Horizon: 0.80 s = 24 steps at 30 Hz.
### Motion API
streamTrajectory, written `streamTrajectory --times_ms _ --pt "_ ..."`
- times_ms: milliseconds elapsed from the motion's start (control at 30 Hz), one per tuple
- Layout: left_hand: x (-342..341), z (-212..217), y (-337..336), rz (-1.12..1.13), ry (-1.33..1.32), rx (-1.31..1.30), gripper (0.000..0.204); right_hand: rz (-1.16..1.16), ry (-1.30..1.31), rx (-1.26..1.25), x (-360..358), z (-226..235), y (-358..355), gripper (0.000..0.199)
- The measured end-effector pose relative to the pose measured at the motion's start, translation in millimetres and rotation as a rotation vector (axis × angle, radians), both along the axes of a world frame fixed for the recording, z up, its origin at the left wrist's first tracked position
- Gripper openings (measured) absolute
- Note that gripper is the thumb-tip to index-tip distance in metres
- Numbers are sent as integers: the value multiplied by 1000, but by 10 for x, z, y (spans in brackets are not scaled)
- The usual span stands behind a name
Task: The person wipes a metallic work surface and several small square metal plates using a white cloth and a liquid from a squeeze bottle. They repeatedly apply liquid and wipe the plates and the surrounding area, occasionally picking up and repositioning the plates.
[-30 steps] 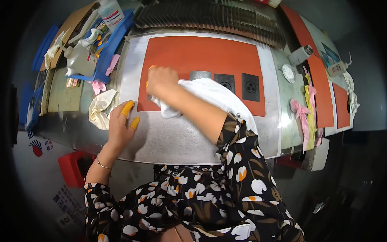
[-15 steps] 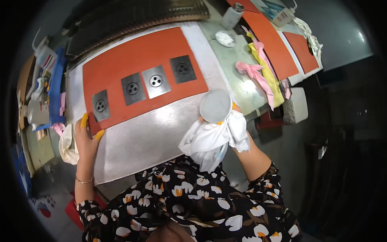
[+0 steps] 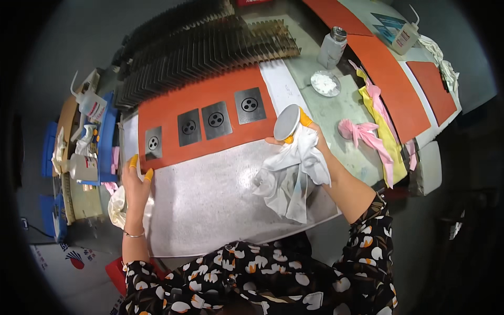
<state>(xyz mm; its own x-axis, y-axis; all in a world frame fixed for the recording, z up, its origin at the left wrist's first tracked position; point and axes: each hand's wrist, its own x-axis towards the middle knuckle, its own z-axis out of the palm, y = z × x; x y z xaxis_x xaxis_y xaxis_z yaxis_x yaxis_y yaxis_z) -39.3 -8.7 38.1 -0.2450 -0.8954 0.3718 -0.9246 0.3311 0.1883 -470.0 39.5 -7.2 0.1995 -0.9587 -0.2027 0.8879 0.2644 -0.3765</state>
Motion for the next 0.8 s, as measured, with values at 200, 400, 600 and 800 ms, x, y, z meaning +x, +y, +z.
streamTrajectory --times_ms 200,400,600,800 --pt "-1677 495 -359 -657 143 241 70 -119 198 41 -92 324 568 44" --pt "-2516 112 -914 -555 -152 462 105 -298 447 248 -135 831 1997 49" --pt "-2474 221 -763 -633 -170 282 88 -520 1255 259 -304 159 2848 46" --pt "-2342 379 107 -719 268 474 76 -584 620 150 215 466 2325 35"
